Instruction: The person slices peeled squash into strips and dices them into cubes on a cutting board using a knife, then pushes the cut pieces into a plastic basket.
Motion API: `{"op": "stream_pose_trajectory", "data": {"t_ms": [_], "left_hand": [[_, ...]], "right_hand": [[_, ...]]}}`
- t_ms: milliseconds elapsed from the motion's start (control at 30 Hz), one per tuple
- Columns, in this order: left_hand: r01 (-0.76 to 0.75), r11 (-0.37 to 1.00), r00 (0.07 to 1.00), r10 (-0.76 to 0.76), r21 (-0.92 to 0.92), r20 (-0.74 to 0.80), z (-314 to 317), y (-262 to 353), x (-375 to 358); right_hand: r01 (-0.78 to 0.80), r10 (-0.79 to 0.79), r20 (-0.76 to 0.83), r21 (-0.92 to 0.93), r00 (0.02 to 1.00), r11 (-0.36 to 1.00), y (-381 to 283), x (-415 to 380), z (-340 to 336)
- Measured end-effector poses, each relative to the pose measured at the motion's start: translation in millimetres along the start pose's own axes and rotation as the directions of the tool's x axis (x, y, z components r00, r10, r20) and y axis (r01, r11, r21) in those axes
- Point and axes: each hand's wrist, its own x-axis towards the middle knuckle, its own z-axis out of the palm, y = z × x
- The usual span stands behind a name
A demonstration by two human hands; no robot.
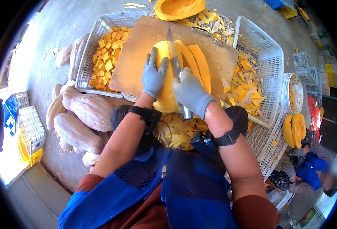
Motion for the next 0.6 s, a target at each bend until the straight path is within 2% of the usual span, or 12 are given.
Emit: {"op": "stream_pose_trajectory", "data": {"t_ms": [100, 233, 333, 367, 433, 467, 533, 600], "left_hand": [[-0.021, 0.999, 1.0, 0.02, -0.03, -0.018, 1, -1, -1], [0.003, 0.999, 1.0, -0.003, 0.037, -0.004, 0, 4, 1], [0.003, 1.0, 1.0, -0.003, 0.023, -0.008, 2, 2, 1], [-0.001, 1.0, 1.0, 0.001, 0.007, -0.011, 3, 2, 2], [0.021, 1.0, 1.0, -0.021, -0.018, -0.01, 6, 0, 2], [-0.015, 1.0, 1.0, 0.015, -0.017, -0.019, 8, -2, 5], [-0.066, 0.998, 0.997, 0.066, -0.008, -0.027, 7, -5, 3], [-0.02, 1.0, 1.0, 0.02, 0.01, -0.001, 4, 2, 0]], "right_hand": [[0.025, -0.025, 0.033, -0.008, 0.999, 1.0, -2, 9, -8], [-0.024, 0.012, 0.162, 0.071, 0.987, 0.997, -5, 61, -8], [-0.012, 0.008, 0.129, 0.03, 0.992, 0.999, 1, 80, 4], [-0.018, 0.008, 0.137, 0.077, 0.991, 0.997, 4, 79, 3], [0.038, -0.043, 0.24, 0.022, 0.97, 0.999, 4, 75, -11], [0.07, -0.065, 0.3, -0.007, 0.952, 0.998, 3, 73, -18], [-0.036, 0.021, 0.332, 0.04, 0.943, 0.999, -2, 42, -35], [-0.088, 0.072, 0.366, 0.028, 0.928, 0.996, 6, 2, -48]]}}
